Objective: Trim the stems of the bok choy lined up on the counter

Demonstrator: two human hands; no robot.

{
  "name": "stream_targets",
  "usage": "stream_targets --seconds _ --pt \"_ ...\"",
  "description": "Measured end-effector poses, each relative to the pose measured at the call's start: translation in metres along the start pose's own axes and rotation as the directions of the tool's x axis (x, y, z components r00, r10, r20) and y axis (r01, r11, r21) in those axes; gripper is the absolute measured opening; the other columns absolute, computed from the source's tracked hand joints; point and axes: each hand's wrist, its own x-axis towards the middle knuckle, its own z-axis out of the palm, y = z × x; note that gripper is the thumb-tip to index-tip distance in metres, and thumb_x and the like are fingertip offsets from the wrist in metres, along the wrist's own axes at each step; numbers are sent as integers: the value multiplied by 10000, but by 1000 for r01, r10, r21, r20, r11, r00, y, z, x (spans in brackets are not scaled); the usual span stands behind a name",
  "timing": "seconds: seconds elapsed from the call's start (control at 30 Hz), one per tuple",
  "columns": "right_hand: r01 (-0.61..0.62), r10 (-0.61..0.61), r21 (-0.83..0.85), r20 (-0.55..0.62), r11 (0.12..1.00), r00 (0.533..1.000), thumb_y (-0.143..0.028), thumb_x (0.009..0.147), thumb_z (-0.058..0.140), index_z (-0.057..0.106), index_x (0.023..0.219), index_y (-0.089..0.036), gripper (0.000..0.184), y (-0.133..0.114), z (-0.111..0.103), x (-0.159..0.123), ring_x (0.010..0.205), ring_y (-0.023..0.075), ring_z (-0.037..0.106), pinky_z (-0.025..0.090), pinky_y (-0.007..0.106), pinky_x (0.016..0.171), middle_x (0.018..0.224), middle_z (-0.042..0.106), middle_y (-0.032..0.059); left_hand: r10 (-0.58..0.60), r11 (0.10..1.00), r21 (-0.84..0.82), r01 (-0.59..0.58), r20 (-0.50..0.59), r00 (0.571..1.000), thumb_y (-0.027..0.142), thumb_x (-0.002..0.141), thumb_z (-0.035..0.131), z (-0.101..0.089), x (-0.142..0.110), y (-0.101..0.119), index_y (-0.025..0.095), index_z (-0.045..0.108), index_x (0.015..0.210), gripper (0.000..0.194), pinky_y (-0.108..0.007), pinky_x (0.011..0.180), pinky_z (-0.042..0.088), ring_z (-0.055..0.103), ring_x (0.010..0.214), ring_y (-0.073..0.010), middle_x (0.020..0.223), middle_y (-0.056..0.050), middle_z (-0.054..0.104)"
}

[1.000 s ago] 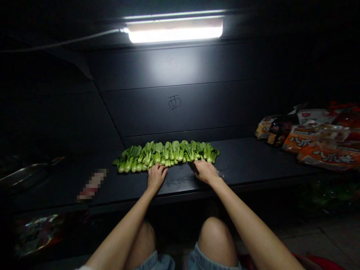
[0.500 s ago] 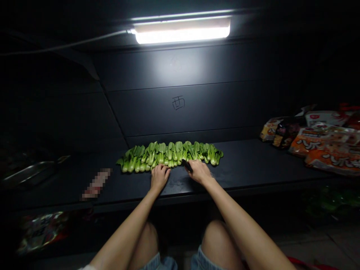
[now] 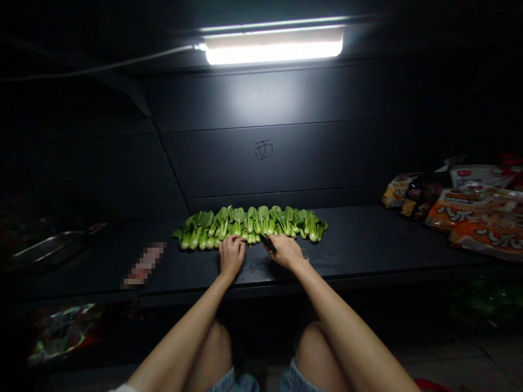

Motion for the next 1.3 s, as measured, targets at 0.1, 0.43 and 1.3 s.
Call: stream_targets --seconds 0.1,0.43,1.3 --pt "-1 1 1 0 1000 1000 -420 947 395 592 1139 -211 346 -3 -1 2 953 194 617 393 249 750 1040 679 91 -42 999 -3 42 -57 997 241 877 476 -5 0 -9 212 659 1032 242 -429 985 396 526 1099 -259 1147 -109 583" --pt "11 -13 55 36 998 999 -448 941 403 598 1085 -215 336 -35 2 21 942 198 620 395 253 741 1034 674 91 -149 980 140 142 35 988 303 889 461 -15 -5 -69 150 487 1333 470 -585 1101 255 291 1385 -334 1469 -165 386" --pt "89 -90 16 24 996 996 -404 941 401 609 1064 -185 327 -73 10 28 1003 225 603 409 279 783 1016 691 111 -240 958 -167 232 -28 970 245 905 359 6 -7 -87 125 501 1276 415 -516 1079 344 411 1328 -283 1397 -182 483"
